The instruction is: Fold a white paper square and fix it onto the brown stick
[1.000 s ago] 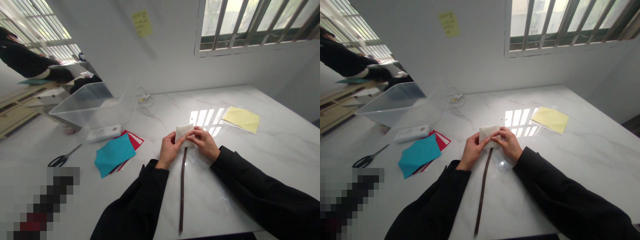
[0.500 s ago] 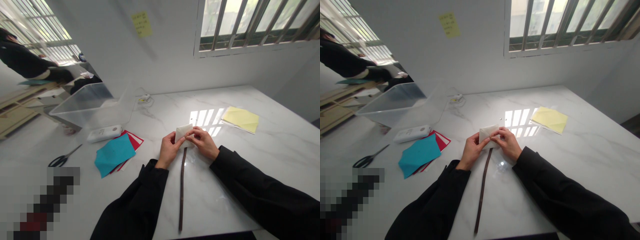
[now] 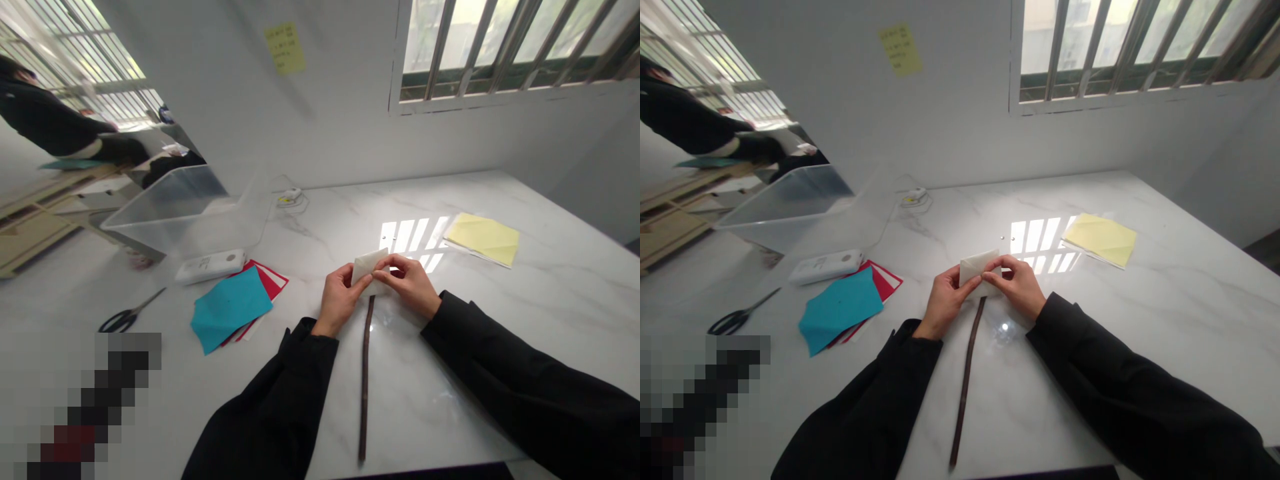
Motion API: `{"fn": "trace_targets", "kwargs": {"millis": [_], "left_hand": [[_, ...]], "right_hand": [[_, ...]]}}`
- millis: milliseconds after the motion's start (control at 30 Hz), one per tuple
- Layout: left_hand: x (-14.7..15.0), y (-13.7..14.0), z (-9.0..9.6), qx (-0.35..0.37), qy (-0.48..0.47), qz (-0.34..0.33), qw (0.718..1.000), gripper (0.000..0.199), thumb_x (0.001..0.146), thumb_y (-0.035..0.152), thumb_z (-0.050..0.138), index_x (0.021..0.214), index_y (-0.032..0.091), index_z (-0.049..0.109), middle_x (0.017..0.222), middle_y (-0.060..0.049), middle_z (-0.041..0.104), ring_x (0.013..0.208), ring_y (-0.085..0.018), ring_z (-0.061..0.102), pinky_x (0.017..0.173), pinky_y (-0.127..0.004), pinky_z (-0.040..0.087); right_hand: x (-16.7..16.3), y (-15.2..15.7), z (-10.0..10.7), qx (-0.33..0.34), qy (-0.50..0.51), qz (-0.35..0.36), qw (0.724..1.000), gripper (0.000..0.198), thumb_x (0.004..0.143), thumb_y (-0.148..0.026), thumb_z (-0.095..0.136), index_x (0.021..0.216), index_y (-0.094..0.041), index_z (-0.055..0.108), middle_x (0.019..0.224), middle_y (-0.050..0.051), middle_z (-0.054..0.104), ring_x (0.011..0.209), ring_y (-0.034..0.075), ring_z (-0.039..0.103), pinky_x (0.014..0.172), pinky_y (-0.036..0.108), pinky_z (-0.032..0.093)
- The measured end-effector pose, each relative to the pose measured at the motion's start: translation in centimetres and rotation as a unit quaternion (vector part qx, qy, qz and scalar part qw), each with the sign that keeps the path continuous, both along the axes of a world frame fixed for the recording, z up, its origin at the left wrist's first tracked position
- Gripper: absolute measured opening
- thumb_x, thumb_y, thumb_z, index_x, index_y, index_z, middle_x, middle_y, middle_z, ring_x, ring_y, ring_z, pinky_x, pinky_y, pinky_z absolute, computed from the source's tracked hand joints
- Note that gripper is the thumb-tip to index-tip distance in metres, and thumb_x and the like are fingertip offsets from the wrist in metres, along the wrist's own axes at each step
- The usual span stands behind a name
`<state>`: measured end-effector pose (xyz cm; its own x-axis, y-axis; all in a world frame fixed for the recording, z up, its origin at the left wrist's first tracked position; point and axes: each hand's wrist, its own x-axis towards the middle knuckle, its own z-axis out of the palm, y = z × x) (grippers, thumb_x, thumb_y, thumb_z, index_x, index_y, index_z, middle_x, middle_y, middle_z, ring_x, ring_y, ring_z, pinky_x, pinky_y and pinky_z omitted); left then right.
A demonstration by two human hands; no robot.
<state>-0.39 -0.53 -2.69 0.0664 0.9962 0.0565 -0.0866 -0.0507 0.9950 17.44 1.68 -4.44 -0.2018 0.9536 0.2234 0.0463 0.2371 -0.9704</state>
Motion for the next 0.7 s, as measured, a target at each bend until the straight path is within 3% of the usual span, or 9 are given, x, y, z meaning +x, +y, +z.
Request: {"fn": "trace_targets", "kwargs": {"millis": [167, 300, 467, 700], "left_hand": [[0.10, -0.21, 0.30, -0.012, -0.006, 0.000, 1.000, 0.040, 0.073, 0.039, 0.087, 0.102, 0.012, 0.078, 0.098, -0.009, 0.079, 0.087, -0.022, 0.072, 0.080, -0.032, 0.057], [0.06, -0.36, 0.42, -0.021, -0.011, 0.002, 1.000, 0.039, 0.074, 0.040, 0.086, 0.100, 0.012, 0.078, 0.097, -0.009, 0.079, 0.086, -0.022, 0.071, 0.080, -0.033, 0.057], [0.11, -0.45, 0.48, -0.026, -0.019, 0.005, 0.999, 0.037, 0.073, 0.040, 0.087, 0.096, 0.012, 0.079, 0.096, -0.009, 0.079, 0.086, -0.023, 0.071, 0.083, -0.034, 0.057], [0.15, -0.48, 0.49, -0.017, -0.017, 0.006, 1.000, 0.036, 0.073, 0.041, 0.087, 0.094, 0.013, 0.080, 0.092, -0.008, 0.079, 0.083, -0.022, 0.071, 0.078, -0.033, 0.057]], "right_hand": [[-0.13, -0.30, 0.21, -0.035, 0.084, 0.004, 0.996, 0.040, 0.078, -0.045, 0.085, 0.101, -0.024, 0.061, 0.088, 0.001, 0.068, 0.071, 0.016, 0.063, 0.061, 0.031, 0.055], [-0.36, -0.70, 0.51, -0.023, 0.093, -0.007, 0.995, 0.057, 0.076, -0.044, 0.087, 0.122, -0.026, 0.057, 0.103, 0.005, 0.071, 0.086, 0.021, 0.070, 0.075, 0.037, 0.062], [-0.56, -0.94, 0.52, -0.013, 0.100, -0.007, 0.995, 0.087, 0.078, -0.045, 0.086, 0.150, -0.026, 0.041, 0.108, 0.008, 0.073, 0.092, 0.024, 0.072, 0.084, 0.043, 0.063], [-0.41, -0.66, 0.10, -0.002, 0.079, -0.001, 0.997, 0.078, 0.080, -0.046, 0.084, 0.145, -0.025, 0.046, 0.107, 0.008, 0.073, 0.090, 0.023, 0.071, 0.081, 0.040, 0.063]]}}
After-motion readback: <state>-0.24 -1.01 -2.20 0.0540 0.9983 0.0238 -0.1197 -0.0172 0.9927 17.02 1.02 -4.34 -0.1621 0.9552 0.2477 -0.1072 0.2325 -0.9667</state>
